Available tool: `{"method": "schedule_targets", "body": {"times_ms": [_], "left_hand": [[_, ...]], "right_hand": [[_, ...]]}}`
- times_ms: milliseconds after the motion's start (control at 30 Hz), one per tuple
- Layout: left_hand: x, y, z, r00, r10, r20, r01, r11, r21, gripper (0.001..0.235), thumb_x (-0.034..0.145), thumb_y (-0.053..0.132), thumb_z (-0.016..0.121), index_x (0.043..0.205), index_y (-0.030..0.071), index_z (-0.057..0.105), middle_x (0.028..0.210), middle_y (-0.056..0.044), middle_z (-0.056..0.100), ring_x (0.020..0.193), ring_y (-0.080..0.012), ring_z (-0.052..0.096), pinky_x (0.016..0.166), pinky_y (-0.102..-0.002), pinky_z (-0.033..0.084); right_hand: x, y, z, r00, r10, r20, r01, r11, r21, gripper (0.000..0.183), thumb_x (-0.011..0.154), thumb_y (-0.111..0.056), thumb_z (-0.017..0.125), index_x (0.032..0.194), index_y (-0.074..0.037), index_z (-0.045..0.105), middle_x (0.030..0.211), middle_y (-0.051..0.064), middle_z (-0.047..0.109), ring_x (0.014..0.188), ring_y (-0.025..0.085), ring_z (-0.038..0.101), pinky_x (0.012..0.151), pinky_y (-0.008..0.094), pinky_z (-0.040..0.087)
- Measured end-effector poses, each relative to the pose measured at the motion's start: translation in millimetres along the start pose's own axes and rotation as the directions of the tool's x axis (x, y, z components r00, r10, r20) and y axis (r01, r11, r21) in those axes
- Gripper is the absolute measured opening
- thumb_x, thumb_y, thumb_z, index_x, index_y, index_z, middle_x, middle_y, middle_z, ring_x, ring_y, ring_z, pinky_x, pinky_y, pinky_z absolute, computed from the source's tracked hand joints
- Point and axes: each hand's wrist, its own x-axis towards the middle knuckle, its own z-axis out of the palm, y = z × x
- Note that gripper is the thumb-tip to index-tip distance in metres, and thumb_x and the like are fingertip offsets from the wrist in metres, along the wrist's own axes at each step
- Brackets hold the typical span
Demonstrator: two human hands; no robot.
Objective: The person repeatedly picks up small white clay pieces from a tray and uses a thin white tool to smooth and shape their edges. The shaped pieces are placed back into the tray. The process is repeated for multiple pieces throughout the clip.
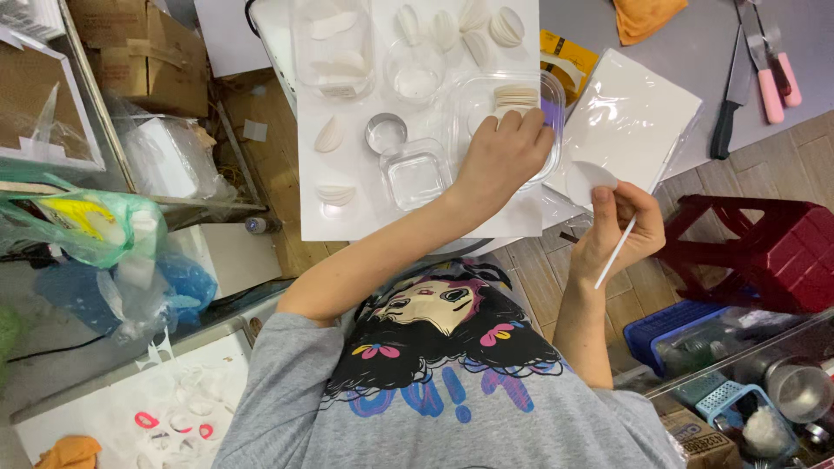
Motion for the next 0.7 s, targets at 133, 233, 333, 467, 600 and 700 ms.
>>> {"method": "schedule_targets", "body": {"times_ms": [133,233,333,467,600,700], "left_hand": [[5,-4,-10,1.000,0.022,0.014,-0.022,0.998,-0.055,0.012,0.073,0.014,0.071,0.077,0.013,0.061,0.085,-0.003,0.055,0.076,-0.0187,0.058,0.061,-0.034,0.044],[8,-16,-32,1.000,0.012,0.014,-0.010,0.983,-0.184,0.014,0.075,0.016,0.072,0.082,0.012,0.062,0.088,-0.003,0.058,0.081,-0.0209,0.063,0.066,-0.036,0.048],[5,-32,-70,0.996,0.026,0.090,0.015,0.903,-0.430,0.019,0.082,0.020,0.075,0.092,0.011,0.061,0.090,-0.003,0.060,0.084,-0.0232,0.066,0.067,-0.039,0.050],[2,-38,-109,0.980,0.064,0.189,0.059,0.811,-0.582,0.022,0.091,0.017,0.076,0.102,0.010,0.058,0.095,-0.007,0.060,0.084,-0.0264,0.067,0.066,-0.041,0.051],[4,-51,-134,0.978,0.028,0.205,0.144,0.620,-0.771,0.029,0.092,0.016,0.079,0.109,0.009,0.056,0.102,-0.005,0.062,0.089,-0.0250,0.067,0.071,-0.037,0.052],[4,-60,-142,0.910,-0.117,0.398,0.409,0.423,-0.809,0.039,0.081,0.020,0.090,0.102,0.008,0.059,0.090,-0.001,0.064,0.071,-0.0133,0.063,0.062,-0.028,0.051]], "right_hand": [[0,0,-2,1.000,0.000,-0.004,0.000,1.000,-0.012,0.017,0.096,0.004,0.083,0.106,0.005,0.070,0.093,0.010,0.074,0.084,0.012,0.069,0.080,0.023,0.054],[5,-1,-1,1.000,0.006,0.009,-0.005,0.999,-0.041,0.017,0.097,0.005,0.083,0.107,0.005,0.069,0.096,0.011,0.074,0.086,0.014,0.071,0.083,0.024,0.056],[12,-6,6,0.996,0.031,0.083,-0.021,0.993,-0.116,0.016,0.098,0.006,0.082,0.109,0.006,0.070,0.097,0.012,0.076,0.089,0.015,0.074,0.084,0.024,0.059],[2,-17,16,0.958,0.040,0.284,0.034,0.968,-0.250,0.016,0.097,0.007,0.084,0.108,0.007,0.073,0.096,0.013,0.075,0.090,0.014,0.072,0.083,0.023,0.056],[-6,-26,22,0.918,0.190,0.348,-0.142,0.977,-0.160,0.016,0.094,0.001,0.085,0.104,0.005,0.073,0.090,0.011,0.075,0.080,0.011,0.069,0.073,0.020,0.052],[-5,-27,26,0.874,0.242,0.422,-0.250,0.968,-0.037,0.020,0.090,-0.002,0.087,0.102,0.005,0.073,0.091,0.011,0.074,0.074,0.010,0.066,0.068,0.019,0.050]]}}
